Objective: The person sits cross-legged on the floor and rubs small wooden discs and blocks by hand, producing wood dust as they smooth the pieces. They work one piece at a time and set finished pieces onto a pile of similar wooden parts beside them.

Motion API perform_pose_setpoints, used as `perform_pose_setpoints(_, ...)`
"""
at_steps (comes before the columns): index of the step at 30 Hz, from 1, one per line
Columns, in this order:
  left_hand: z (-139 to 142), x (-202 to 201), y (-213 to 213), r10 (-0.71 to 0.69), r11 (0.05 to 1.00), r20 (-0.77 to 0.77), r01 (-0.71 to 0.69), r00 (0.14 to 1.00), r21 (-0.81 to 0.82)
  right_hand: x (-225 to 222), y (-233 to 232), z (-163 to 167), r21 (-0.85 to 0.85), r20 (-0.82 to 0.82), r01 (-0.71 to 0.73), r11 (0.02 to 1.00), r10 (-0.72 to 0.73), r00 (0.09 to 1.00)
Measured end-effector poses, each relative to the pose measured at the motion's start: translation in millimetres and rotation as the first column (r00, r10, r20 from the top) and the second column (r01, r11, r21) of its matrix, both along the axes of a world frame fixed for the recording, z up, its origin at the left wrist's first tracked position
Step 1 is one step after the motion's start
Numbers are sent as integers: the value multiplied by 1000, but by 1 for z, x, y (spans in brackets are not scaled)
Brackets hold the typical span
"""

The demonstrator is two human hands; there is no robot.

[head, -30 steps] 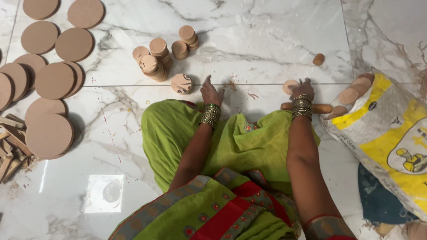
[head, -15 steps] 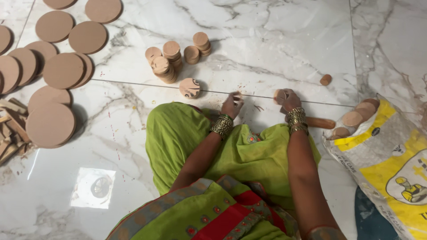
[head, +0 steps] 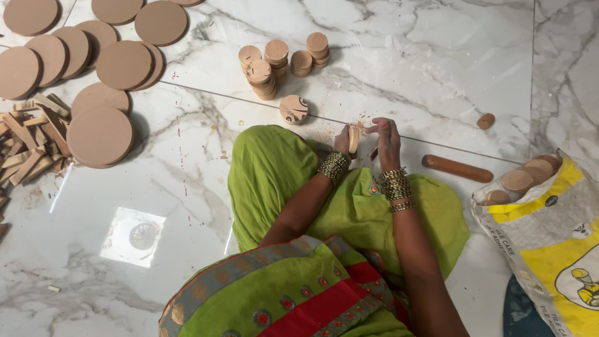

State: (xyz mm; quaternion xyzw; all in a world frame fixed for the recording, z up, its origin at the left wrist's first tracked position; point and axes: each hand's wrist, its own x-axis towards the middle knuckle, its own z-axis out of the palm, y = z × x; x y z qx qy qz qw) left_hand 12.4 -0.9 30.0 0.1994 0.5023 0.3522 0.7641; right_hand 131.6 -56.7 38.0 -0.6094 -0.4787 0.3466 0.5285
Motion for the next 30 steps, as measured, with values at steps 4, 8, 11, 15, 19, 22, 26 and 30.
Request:
perform_pose_setpoints(4, -2, 4, -5, 27, 1000, -107, -26, 994, 8, -32, 3, -1, 66, 303, 235, 970, -244, 921)
perform_pose_setpoints(8, 1, 1, -6, 206, 705, -752, 438, 626, 558, -55, 10, -2, 152, 691, 254, 955, -286, 664)
perform_pose_setpoints(11, 6, -2, -3, 105, 938, -497, 79, 862, 337, -44, 25, 4, -71, 892, 157, 985, -8, 453)
perform_pose_setpoints(15, 10, 5, -10, 138, 835, -393, 106, 909, 540, -27, 38, 16, -421, -443, -117, 899, -92, 892)
perform_pose_setpoints(19, 6, 13, -17, 242, 866, -342, -43, 908, 498, -37, 29, 10, -333, -220, 43, 942, -122, 968)
perform_pose_setpoints(22, 3, 10, -11, 216, 883, -346, -31, 913, 468, -46, 22, 6, -223, 505, 291, 930, -145, 851)
perform_pose_setpoints(26, -1, 6, -11, 213, 801, -315, 19, 925, 598, -33, 25, 8, -380, 420, 86, 921, 89, 903)
perform_pose_setpoints(30, 2, 13, -22, 311, 627, -138, -94, 940, 773, -25, 23, 8, -416, -384, -152, 897, -21, 923)
